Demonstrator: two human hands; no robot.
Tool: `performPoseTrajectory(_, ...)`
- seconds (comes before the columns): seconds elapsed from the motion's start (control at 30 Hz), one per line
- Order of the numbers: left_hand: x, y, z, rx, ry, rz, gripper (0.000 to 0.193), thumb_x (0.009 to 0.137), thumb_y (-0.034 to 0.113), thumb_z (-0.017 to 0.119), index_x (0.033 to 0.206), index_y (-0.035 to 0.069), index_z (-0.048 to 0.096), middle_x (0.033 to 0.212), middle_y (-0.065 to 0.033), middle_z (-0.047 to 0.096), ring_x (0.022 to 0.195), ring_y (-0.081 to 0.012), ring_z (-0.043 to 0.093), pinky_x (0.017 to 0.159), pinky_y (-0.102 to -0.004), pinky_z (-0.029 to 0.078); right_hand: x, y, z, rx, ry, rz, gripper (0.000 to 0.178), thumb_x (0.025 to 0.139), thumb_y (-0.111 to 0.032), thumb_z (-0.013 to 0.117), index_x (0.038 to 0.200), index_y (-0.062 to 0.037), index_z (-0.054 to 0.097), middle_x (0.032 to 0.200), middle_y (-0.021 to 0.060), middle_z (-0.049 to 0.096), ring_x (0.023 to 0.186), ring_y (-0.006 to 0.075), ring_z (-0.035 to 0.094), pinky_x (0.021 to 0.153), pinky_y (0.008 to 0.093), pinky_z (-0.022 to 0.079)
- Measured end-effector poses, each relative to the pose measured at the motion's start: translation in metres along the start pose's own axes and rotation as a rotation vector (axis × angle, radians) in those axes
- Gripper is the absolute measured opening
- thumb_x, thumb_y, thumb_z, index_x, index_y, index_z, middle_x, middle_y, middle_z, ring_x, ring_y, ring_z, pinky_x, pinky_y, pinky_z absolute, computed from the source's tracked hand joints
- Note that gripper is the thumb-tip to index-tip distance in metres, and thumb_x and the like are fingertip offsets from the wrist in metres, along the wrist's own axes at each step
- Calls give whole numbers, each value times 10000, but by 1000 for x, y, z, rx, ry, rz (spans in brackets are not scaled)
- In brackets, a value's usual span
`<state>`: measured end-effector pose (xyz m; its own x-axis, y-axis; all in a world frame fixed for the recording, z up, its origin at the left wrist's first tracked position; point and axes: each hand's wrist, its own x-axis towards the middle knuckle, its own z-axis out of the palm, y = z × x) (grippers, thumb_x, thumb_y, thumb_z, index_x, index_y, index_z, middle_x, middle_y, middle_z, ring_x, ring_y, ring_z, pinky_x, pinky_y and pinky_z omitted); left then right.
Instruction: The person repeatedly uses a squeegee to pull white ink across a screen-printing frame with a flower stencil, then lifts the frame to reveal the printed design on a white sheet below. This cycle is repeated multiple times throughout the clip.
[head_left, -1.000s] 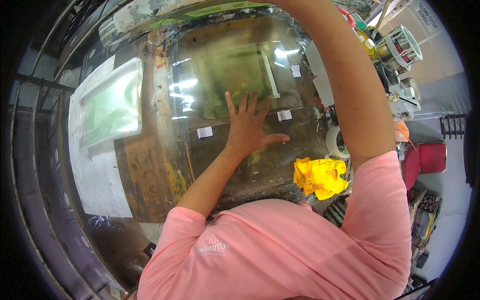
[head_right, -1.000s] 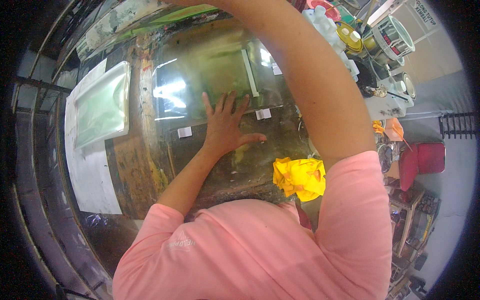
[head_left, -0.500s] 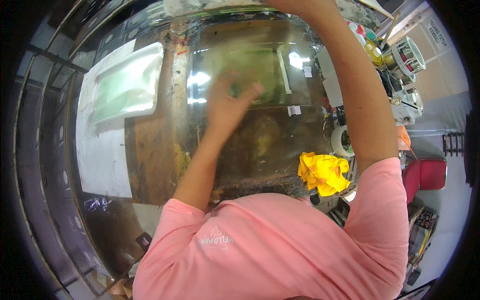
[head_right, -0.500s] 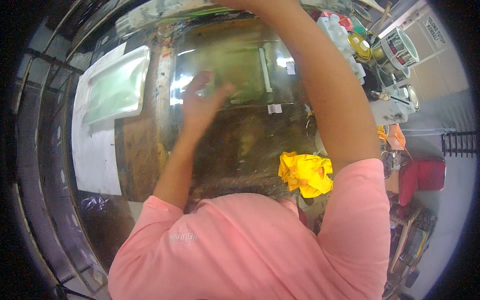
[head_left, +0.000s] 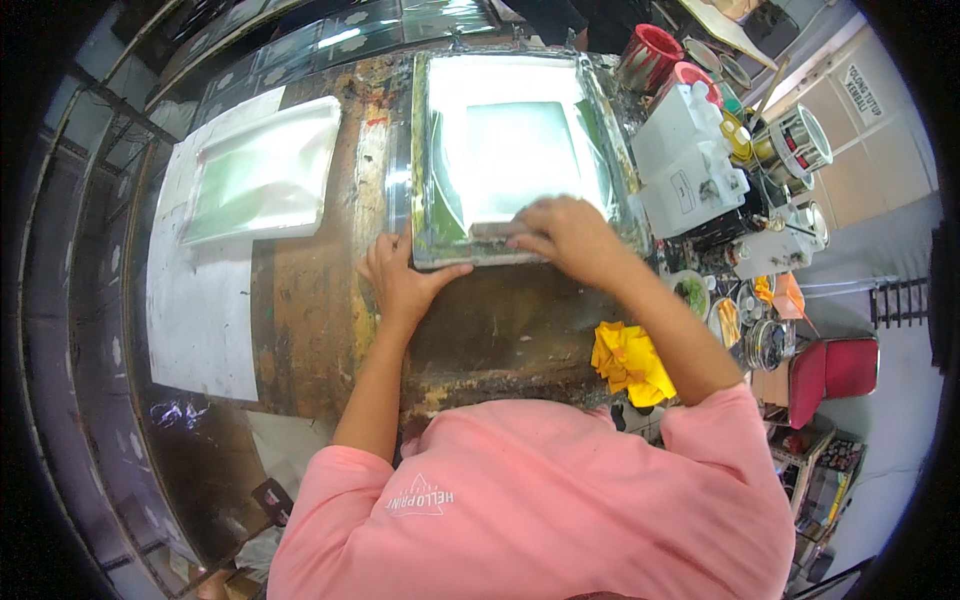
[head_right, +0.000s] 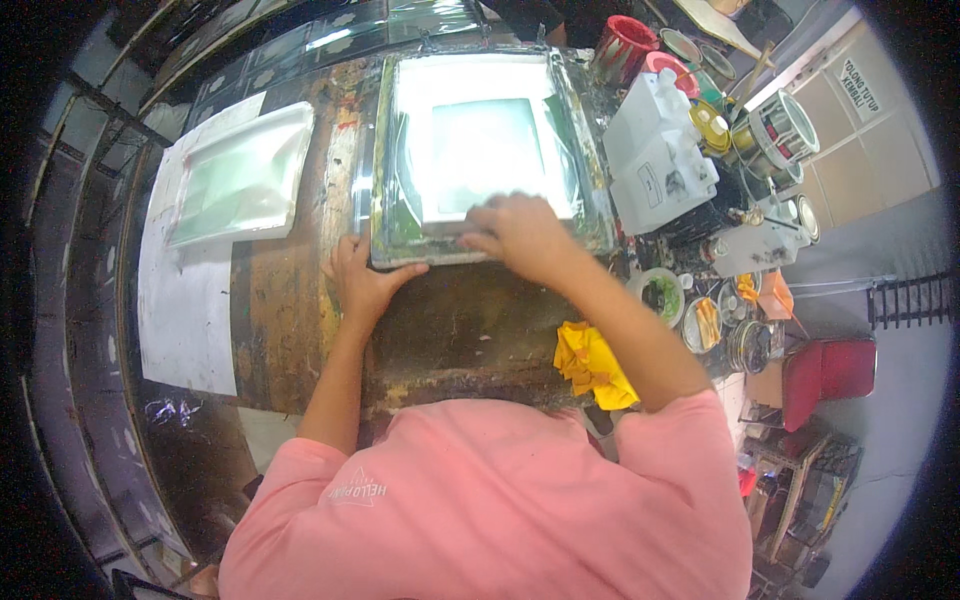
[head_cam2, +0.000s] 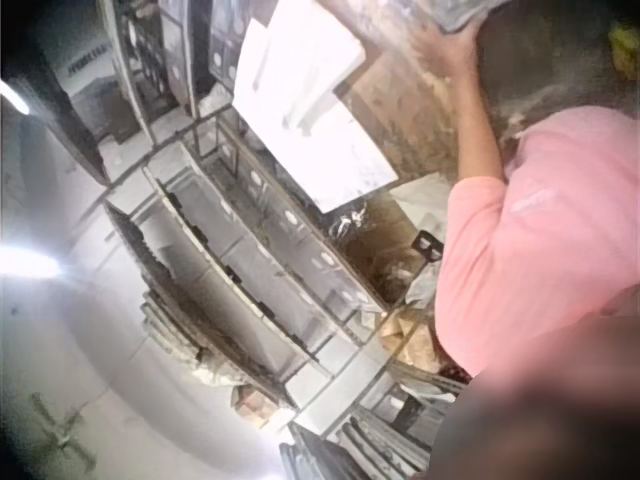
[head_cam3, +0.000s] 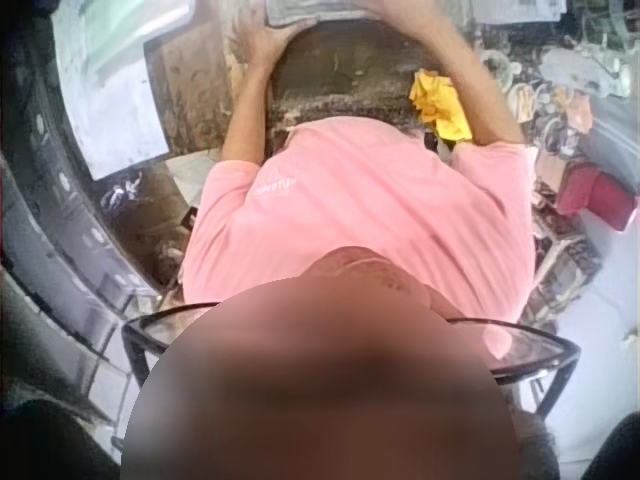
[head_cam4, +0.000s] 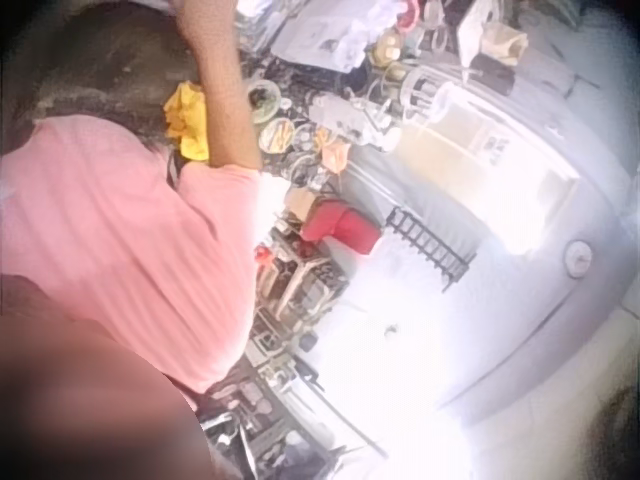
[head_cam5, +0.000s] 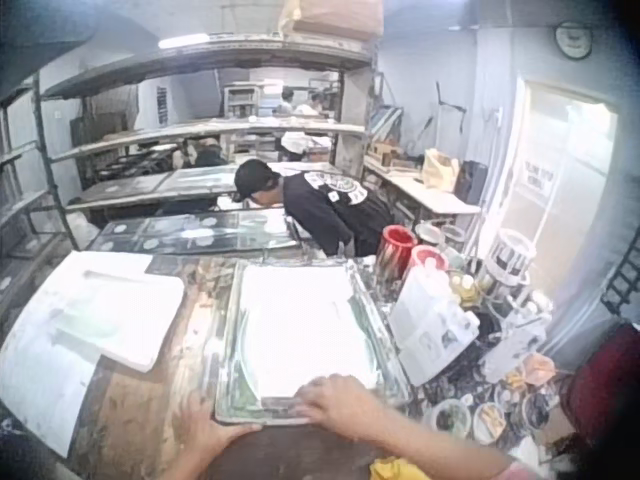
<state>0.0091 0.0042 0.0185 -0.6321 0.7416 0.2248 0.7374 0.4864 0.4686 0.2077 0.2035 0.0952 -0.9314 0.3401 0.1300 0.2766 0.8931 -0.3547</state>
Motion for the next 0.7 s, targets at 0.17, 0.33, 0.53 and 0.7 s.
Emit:
performPoseTrajectory(0.17, -2, -17, 18, 13, -9, 47, 1093, 530, 717, 947, 1377, 71, 701, 1128, -85, 588, 1167, -298, 533, 1070, -491, 285, -17, -3, 45, -160, 142, 25, 390, 929, -428, 765, 1144, -103, 738, 1005, 100, 710, 910, 325, 684, 773, 452, 576)
performPoseTrajectory(0.33, -1, -23, 21, -6, 21, 118, 1164, 527, 723, 941, 1479, 119, 650, 1054, -69, 557, 1070, -275, 518, 1025, -478, 305, 41, 45, 55, -211, 189, -3, 378, 928, -388, 763, 1167, -95, 755, 1064, 84, 715, 916, 299, 674, 781, 439, 582)
performPoseTrajectory(0.53, 0, -20, 16, -35, 36, 94, 1138, 504, 682, 964, 1426, 80, 675, 1089, -67, 589, 1104, -289, 528, 1045, -491, 313, 172, 129, 26, -314, 55, 60, 492, 992, -610, 639, 1158, -167, 776, 1026, 92, 748, 978, 326, 724, 791, 488, 586)
performPoseTrajectory(0.7, 0, -19, 17, -157, 62, 100, 1181, 526, 651, 974, 1464, 21, 631, 1054, -73, 655, 1050, -276, 538, 1019, -455, 342, 217, 159, -13, -201, -8, -10, 545, 989, -632, 625, 1261, -187, 786, 1067, 130, 802, 1044, 381, 737, 886, 504, 575)
